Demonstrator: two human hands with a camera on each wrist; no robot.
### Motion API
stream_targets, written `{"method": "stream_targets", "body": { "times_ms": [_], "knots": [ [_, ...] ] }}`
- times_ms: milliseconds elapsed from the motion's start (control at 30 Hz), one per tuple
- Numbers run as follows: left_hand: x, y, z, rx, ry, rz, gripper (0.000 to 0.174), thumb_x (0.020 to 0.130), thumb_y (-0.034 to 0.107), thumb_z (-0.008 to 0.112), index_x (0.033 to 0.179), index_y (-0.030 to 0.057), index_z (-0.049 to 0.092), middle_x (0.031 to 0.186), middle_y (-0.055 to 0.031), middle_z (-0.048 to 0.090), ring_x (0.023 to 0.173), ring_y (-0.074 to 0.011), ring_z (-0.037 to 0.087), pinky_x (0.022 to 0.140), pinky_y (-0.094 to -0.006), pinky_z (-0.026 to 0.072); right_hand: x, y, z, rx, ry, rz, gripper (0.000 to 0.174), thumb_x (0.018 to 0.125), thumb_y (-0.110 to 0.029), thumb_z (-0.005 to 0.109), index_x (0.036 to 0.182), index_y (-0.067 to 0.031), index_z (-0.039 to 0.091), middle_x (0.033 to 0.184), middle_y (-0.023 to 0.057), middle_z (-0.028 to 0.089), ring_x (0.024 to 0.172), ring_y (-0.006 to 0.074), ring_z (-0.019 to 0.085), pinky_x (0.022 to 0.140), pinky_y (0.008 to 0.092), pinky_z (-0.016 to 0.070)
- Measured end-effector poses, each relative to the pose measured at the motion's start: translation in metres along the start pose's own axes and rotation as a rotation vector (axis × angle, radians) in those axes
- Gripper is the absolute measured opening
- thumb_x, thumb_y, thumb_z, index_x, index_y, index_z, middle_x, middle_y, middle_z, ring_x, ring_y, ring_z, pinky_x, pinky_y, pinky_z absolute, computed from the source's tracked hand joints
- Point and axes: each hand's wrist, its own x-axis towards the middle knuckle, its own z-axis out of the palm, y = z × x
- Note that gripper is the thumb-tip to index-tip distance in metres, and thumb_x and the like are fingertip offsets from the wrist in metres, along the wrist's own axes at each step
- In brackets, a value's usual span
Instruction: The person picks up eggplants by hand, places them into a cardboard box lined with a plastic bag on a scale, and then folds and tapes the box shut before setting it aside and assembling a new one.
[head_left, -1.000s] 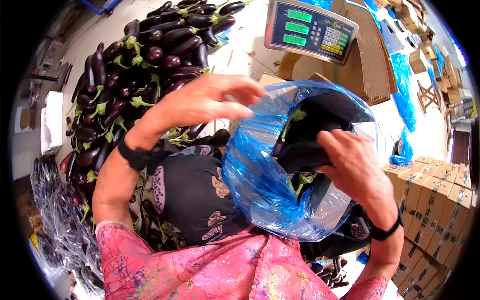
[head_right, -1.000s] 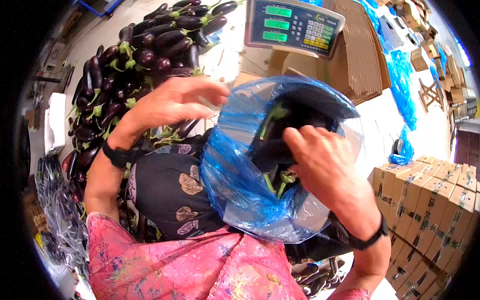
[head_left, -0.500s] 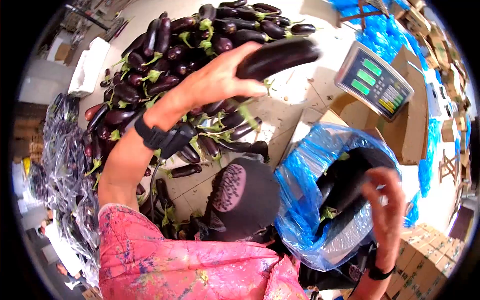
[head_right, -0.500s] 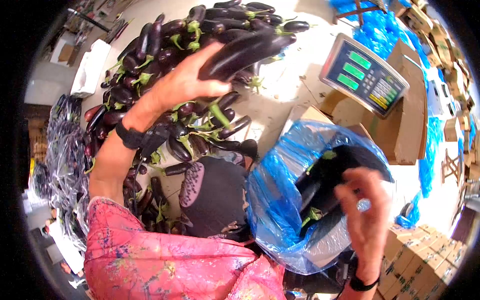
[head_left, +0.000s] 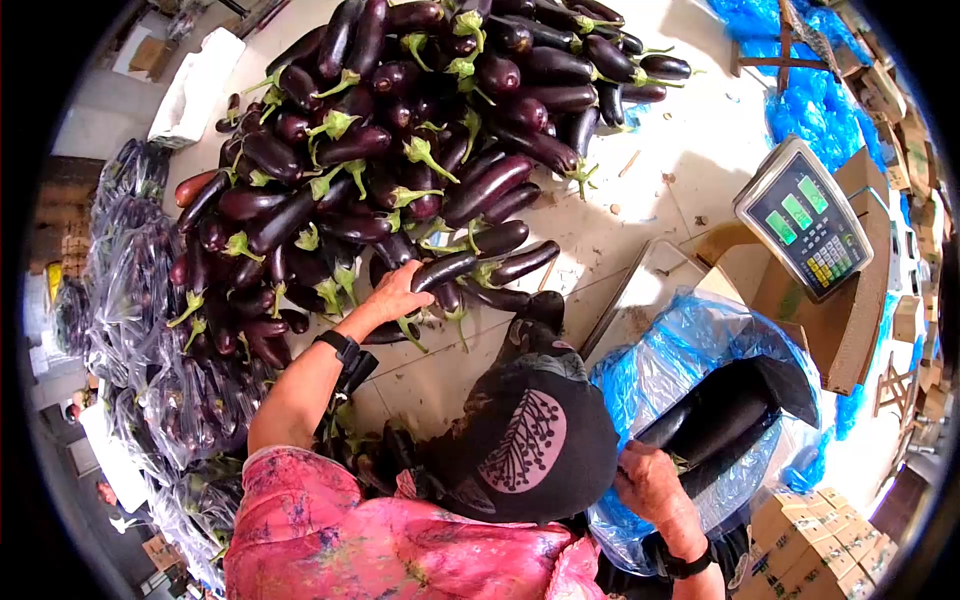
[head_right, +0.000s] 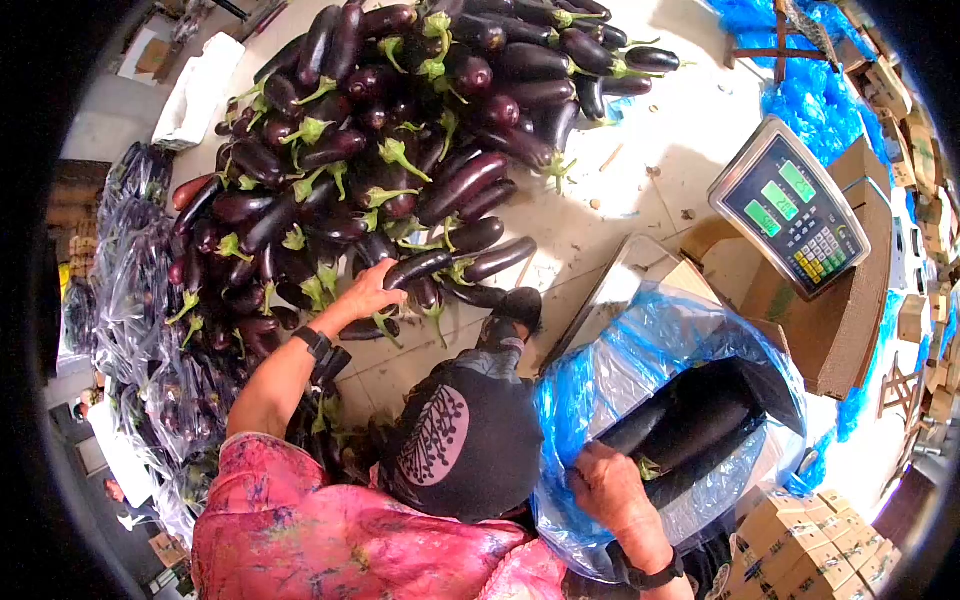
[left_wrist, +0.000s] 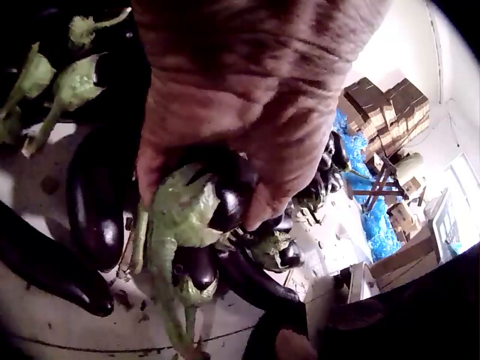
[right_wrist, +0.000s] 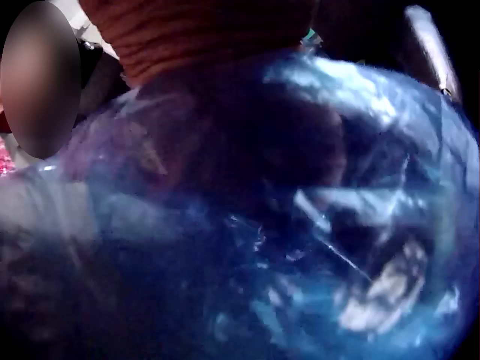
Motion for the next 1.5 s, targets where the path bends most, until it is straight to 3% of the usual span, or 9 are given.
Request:
{"method": "stream_targets", "body": {
  "times_ms": [233,400,500,767,967,1133,1233,1367,1500],
  "knots": [
    [0.005,-0.044,0.019,-0.004,0.310,0.079,0.065,0.075,0.024,0.075,0.132,0.0032,0.052,0.115,-0.0222,0.062,0.110,-0.0393,0.061,0.094,-0.0483,0.0498,-0.004,-0.003,0.019,-0.043,-0.003,0.050,0.009,0.078,-0.009,0.066,0.075,-0.0013,0.063,0.083,0.0198,0.064,0.079,0.0419,0.065,0.068,0.0498,0.0533],
    [-0.011,-0.025,0.040,0.151,0.395,-0.154,0.066,0.075,0.019,0.080,0.133,0.0049,0.052,0.125,-0.0217,0.055,0.114,-0.0430,0.054,0.098,-0.0489,0.0464,-0.006,-0.024,0.008,-0.062,-0.020,0.055,0.006,0.078,-0.006,0.064,0.079,-0.0008,0.061,0.081,0.0197,0.062,0.078,0.0417,0.065,0.066,0.0485,0.0535],
    [-0.012,-0.006,0.047,0.333,0.746,0.330,0.068,0.076,0.014,0.079,0.136,0.0040,0.051,0.131,-0.0192,0.051,0.120,-0.0412,0.050,0.102,-0.0483,0.0432,-0.007,-0.045,-0.006,0.011,-0.032,0.034,0.006,0.079,-0.004,0.063,0.084,-0.0015,0.060,0.082,0.0193,0.061,0.077,0.0416,0.065,0.066,0.0488,0.0536],
    [0.028,0.085,0.075,0.438,0.403,0.839,0.045,0.076,0.009,0.078,0.117,0.0048,0.062,0.116,-0.0108,0.057,0.110,-0.0302,0.055,0.094,-0.0431,0.0465,-0.004,-0.045,-0.004,-0.019,-0.029,0.017,0.007,0.079,-0.003,0.064,0.082,-0.0019,0.059,0.079,0.0178,0.059,0.077,0.0407,0.064,0.067,0.0489,0.0535],
    [0.065,0.075,0.115,0.888,0.535,0.837,0.055,0.084,0.013,0.066,0.137,0.0097,0.051,0.141,-0.0137,0.045,0.130,-0.0341,0.042,0.098,-0.0489,0.0386,0.000,-0.047,-0.010,0.017,-0.039,0.051,0.008,0.079,-0.006,0.067,0.081,-0.0031,0.060,0.077,0.0168,0.060,0.076,0.0396,0.064,0.067,0.0495,0.0533],
    [0.067,0.104,0.094,0.207,0.432,0.599,0.065,0.080,0.015,0.078,0.137,0.0037,0.048,0.109,-0.0135,0.062,0.101,-0.0314,0.056,0.087,-0.0470,0.0454,-0.001,-0.041,-0.012,0.036,-0.054,0.040,0.008,0.079,-0.009,0.068,0.081,-0.0043,0.061,0.077,0.0167,0.060,0.075,0.0396,0.063,0.066,0.0490,0.0529],
    [0.099,0.099,0.077,0.540,0.683,0.683,0.053,0.085,0.014,0.073,0.133,0.0071,0.051,0.107,-0.0140,0.064,0.099,-0.0372,0.061,0.091,-0.0490,0.0490,0.001,-0.044,-0.018,0.061,-0.055,0.060,0.007,0.080,-0.009,0.067,0.082,-0.0045,0.062,0.078,0.0169,0.060,0.076,0.0396,0.063,0.066,0.0488,0.0525],
    [0.120,0.131,0.062,0.572,0.237,0.223,0.048,0.076,0.035,0.081,0.114,0.0085,0.067,0.112,-0.0131,0.065,0.105,-0.0377,0.063,0.091,-0.0500,0.0499,-0.001,-0.041,-0.014,0.021,-0.053,0.039,0.005,0.081,-0.008,0.064,0.082,-0.0035,0.062,0.081,0.0171,0.060,0.078,0.0392,0.063,0.068,0.0488,0.0527],
    [0.133,0.130,0.081,0.733,0.219,0.410,0.041,0.075,0.029,0.081,0.108,0.0073,0.069,0.118,-0.0168,0.064,0.114,-0.0371,0.060,0.094,-0.0531,0.0471,-0.005,-0.041,-0.007,-0.041,0.011,0.009,0.005,0.083,-0.009,0.062,0.084,-0.0035,0.062,0.082,0.0151,0.061,0.080,0.0361,0.065,0.069,0.0472,0.0547]
  ]
}}
